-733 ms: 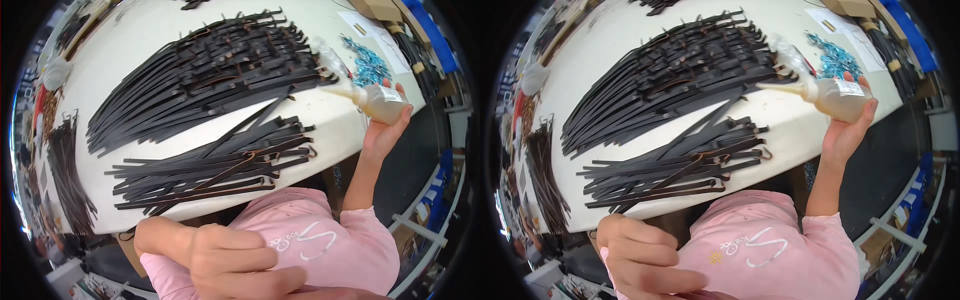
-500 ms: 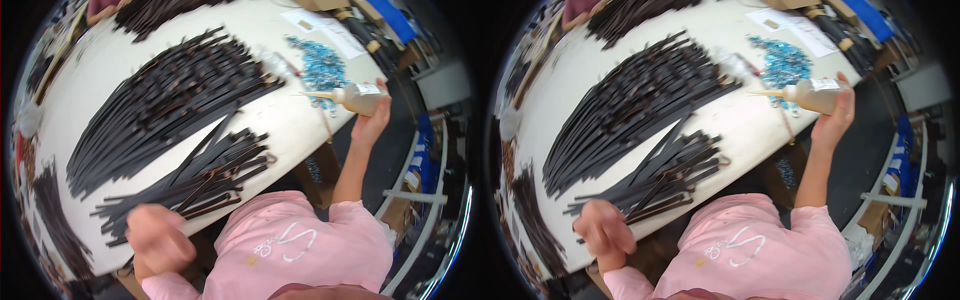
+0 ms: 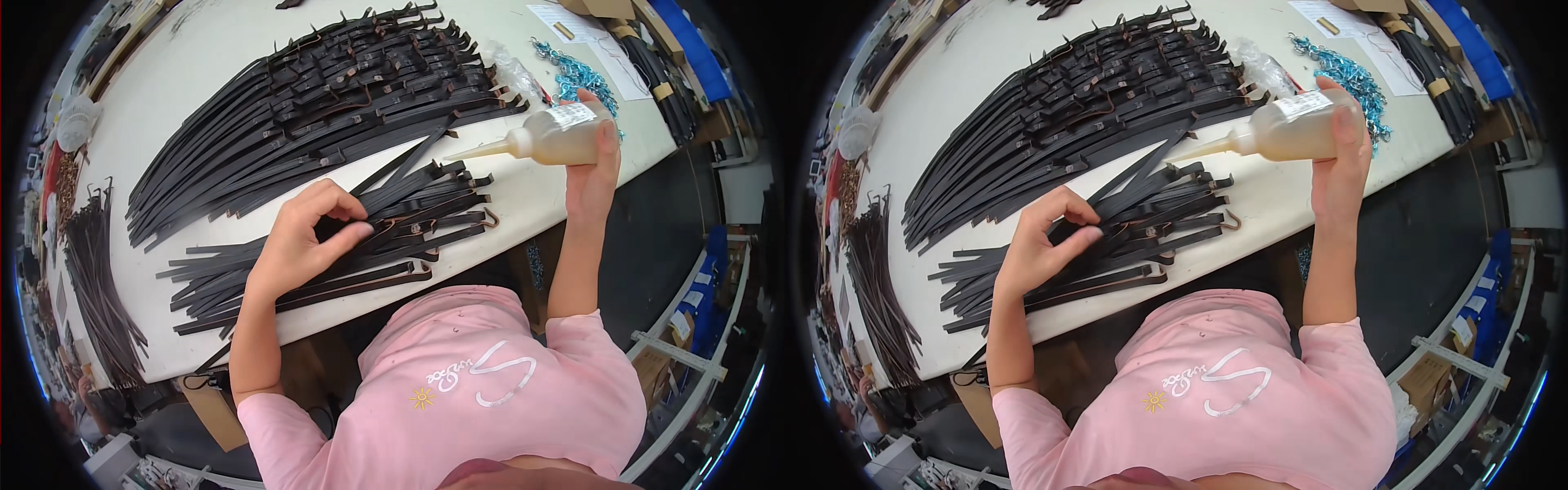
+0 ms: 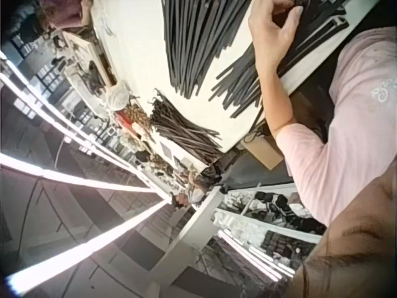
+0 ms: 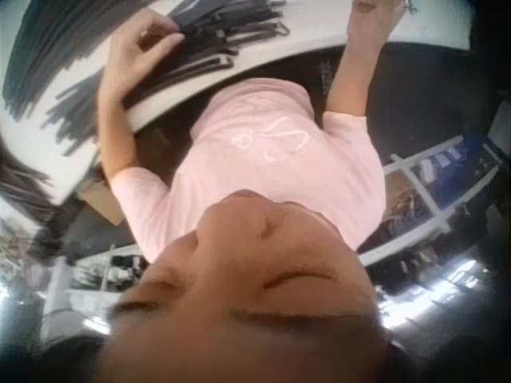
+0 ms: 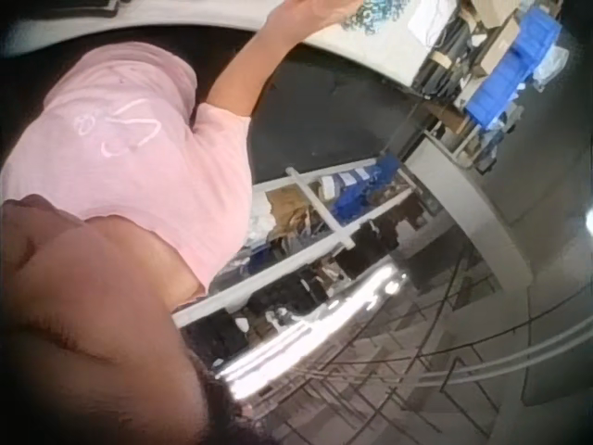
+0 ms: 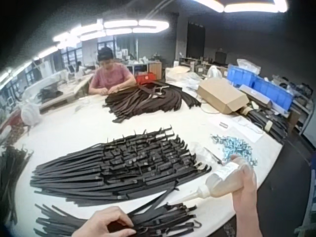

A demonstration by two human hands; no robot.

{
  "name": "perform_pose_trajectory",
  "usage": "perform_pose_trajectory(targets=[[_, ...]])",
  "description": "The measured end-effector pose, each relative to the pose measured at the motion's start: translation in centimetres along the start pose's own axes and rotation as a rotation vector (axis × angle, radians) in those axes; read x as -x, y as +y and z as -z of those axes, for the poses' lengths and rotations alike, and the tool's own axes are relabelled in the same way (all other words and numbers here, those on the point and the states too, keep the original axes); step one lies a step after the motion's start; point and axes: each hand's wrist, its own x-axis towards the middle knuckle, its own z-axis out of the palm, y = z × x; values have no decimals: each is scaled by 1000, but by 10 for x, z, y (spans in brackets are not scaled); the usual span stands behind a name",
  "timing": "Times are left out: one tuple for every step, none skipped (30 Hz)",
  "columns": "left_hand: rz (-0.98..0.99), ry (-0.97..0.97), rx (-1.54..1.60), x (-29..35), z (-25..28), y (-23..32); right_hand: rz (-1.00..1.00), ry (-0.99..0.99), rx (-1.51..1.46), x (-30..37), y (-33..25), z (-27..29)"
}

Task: The person applies glue from a bottle to the ends of black strap-like objects and inserts small metal pieces into the glued ends. They repeat this process for multiple straps, handling them one at a time on a white table.

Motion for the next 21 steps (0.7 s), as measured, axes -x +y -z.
perform_pose_trajectory(targets=[[27,-54,-48,1,2,6,17,-10,12,2,0,-5],[46,-106,-90,1,2,14,41,-20,31,1,-1,-8],[65,-159,-133,1,2,18,66,-29,50,1,-3,-9],[-19,-187,-262,4,-2,15,42,2,7,1,-4,-9],[-39,-175,-305,4,-4,14,28,31,-33,-1,-6,-8],[-58,-163,-349,5,-6,15,14,60,-75,-5,-8,-6],[-76,-151,-393,6,-6,16,-5,98,-119,-10,-9,-2],[-78,-169,-405,6,-2,21,-24,140,-163,-14,-8,3],[-72,-146,-336,7,2,21,-43,181,-207,-18,-8,9],[-65,-124,-266,10,7,19,-61,194,-237,-21,-11,13],[-46,-98,-204,14,13,20,-88,202,-277,-23,-12,16],[57,-91,-104,14,23,28,-115,217,-313,-24,-11,18],[120,-36,-23,11,35,42,-120,218,-314,-25,-11,19],[103,93,11,16,44,39,-130,217,-320,-25,-10,19],[146,160,40,14,58,45,-140,219,-315,-24,-9,20],[166,274,65,9,68,60,-146,198,-331,-24,-8,21],[180,394,57,2,77,72,-148,187,-348,-22,-9,24],[127,493,15,-1,89,80,-157,163,-372,-22,-8,22],[52,564,-76,-3,99,83,-174,159,-400,-23,-7,19],[-15,640,-133,0,112,89,-197,143,-431,-24,-6,12],[-83,713,-191,3,119,94,-221,129,-462,-26,-4,6]])
